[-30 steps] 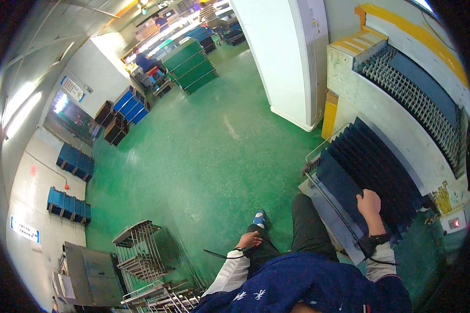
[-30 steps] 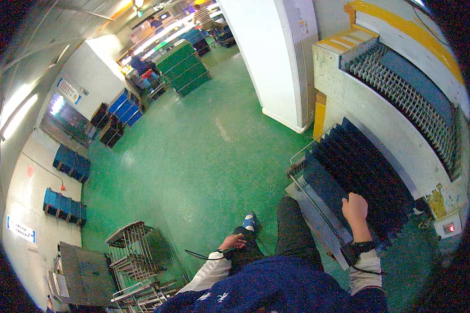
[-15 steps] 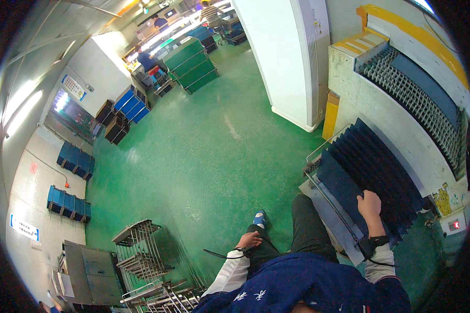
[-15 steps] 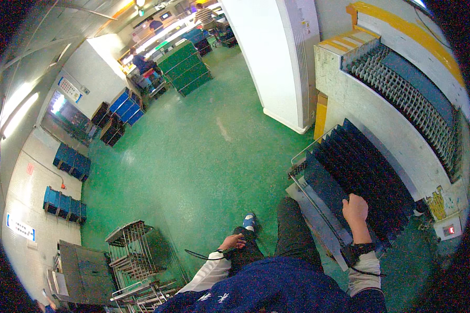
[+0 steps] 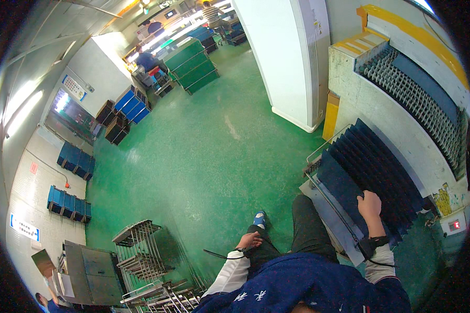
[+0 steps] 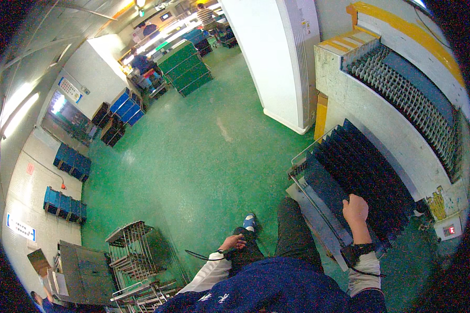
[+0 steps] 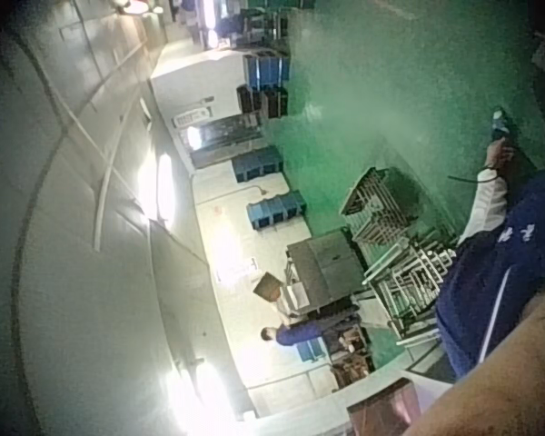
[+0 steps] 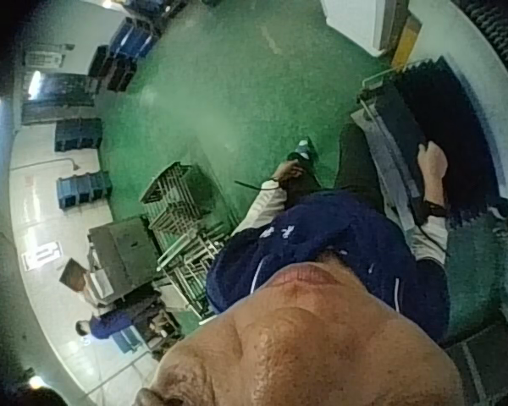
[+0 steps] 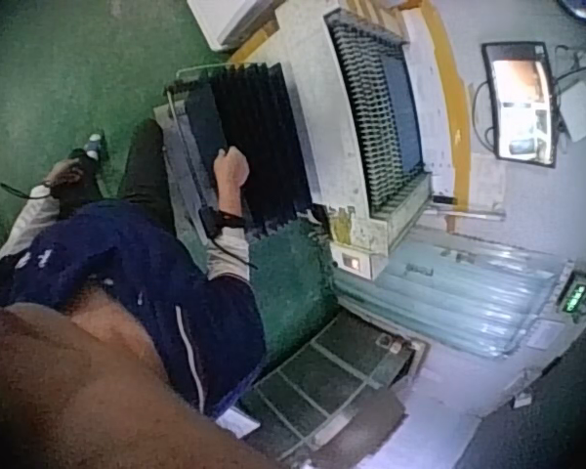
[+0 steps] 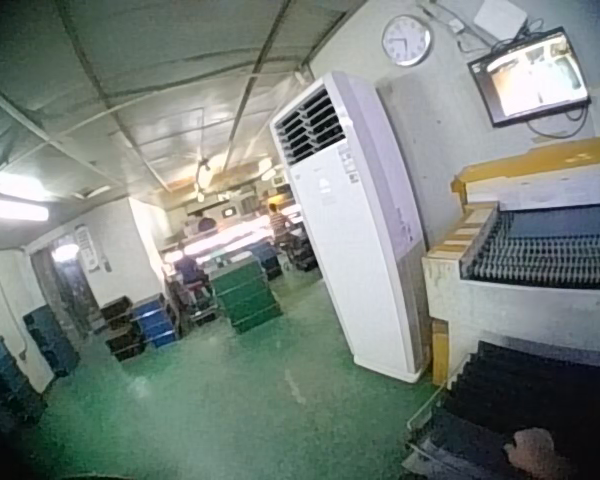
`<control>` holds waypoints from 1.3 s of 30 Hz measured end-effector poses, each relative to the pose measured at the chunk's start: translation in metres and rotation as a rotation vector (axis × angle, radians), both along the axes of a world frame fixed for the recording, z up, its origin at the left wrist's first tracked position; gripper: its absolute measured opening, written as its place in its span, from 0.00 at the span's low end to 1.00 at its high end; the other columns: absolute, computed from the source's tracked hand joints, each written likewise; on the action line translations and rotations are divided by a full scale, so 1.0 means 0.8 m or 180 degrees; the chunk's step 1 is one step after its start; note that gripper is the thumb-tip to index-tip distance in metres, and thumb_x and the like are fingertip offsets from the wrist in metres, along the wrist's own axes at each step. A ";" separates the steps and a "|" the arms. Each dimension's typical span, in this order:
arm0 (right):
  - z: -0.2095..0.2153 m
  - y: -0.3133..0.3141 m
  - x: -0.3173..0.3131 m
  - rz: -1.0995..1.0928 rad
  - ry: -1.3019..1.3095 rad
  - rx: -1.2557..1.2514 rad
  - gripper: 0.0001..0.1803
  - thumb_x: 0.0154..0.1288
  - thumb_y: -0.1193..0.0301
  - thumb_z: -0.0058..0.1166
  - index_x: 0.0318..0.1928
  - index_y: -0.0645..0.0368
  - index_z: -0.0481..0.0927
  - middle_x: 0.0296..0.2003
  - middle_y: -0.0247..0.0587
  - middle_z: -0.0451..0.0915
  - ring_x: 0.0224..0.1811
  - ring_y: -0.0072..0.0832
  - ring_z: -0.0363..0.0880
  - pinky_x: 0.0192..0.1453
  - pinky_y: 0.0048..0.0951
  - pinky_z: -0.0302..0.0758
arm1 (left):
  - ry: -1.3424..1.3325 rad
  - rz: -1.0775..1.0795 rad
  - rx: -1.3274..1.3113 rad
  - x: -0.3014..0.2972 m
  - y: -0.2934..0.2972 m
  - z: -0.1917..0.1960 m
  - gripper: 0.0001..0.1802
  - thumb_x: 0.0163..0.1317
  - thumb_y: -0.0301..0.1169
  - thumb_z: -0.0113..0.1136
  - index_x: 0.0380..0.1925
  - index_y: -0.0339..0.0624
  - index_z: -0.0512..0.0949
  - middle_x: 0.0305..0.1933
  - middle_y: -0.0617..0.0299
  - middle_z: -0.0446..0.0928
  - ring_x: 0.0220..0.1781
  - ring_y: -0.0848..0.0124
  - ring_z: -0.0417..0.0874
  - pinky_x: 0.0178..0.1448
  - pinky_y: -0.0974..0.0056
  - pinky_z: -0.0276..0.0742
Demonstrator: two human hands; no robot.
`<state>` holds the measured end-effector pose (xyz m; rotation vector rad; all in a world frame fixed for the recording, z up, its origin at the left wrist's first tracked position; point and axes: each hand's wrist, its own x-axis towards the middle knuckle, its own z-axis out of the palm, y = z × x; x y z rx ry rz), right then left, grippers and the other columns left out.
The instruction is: Placing blue sheets individually into an industrial processing machine.
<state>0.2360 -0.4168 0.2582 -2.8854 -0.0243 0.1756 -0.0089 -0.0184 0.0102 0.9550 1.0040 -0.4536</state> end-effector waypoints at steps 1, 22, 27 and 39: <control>0.000 0.000 0.000 -0.0004 0.0020 -0.0005 0.16 0.48 0.66 0.53 0.35 0.64 0.75 0.32 0.53 0.75 0.37 0.44 0.73 0.41 0.38 0.69 | -0.0017 0.0006 -0.0065 0.000 0.000 0.000 0.20 0.56 0.39 0.49 0.42 0.36 0.64 0.34 0.47 0.73 0.28 0.63 0.76 0.30 0.65 0.74; 0.001 -0.001 -0.001 0.0038 -0.0029 -0.0055 0.16 0.48 0.66 0.53 0.36 0.64 0.75 0.32 0.53 0.75 0.37 0.44 0.73 0.41 0.37 0.69 | -0.0039 -0.0019 0.0010 -0.001 -0.004 0.004 0.20 0.56 0.40 0.49 0.43 0.36 0.64 0.35 0.49 0.74 0.29 0.64 0.76 0.31 0.65 0.74; -0.004 -0.003 -0.001 0.0065 -0.0106 0.0012 0.15 0.48 0.66 0.53 0.34 0.65 0.75 0.32 0.53 0.75 0.37 0.44 0.73 0.41 0.38 0.69 | 0.0000 -0.0040 0.0129 0.001 -0.006 0.011 0.19 0.57 0.39 0.47 0.42 0.35 0.65 0.36 0.45 0.73 0.32 0.60 0.76 0.32 0.65 0.73; -0.015 -0.007 0.000 0.0133 -0.0318 -0.0043 0.12 0.48 0.65 0.53 0.28 0.62 0.73 0.28 0.49 0.75 0.33 0.43 0.74 0.37 0.39 0.70 | -0.0045 -0.0018 0.0099 -0.001 -0.007 0.012 0.19 0.56 0.39 0.48 0.41 0.35 0.65 0.37 0.45 0.72 0.32 0.61 0.76 0.31 0.66 0.73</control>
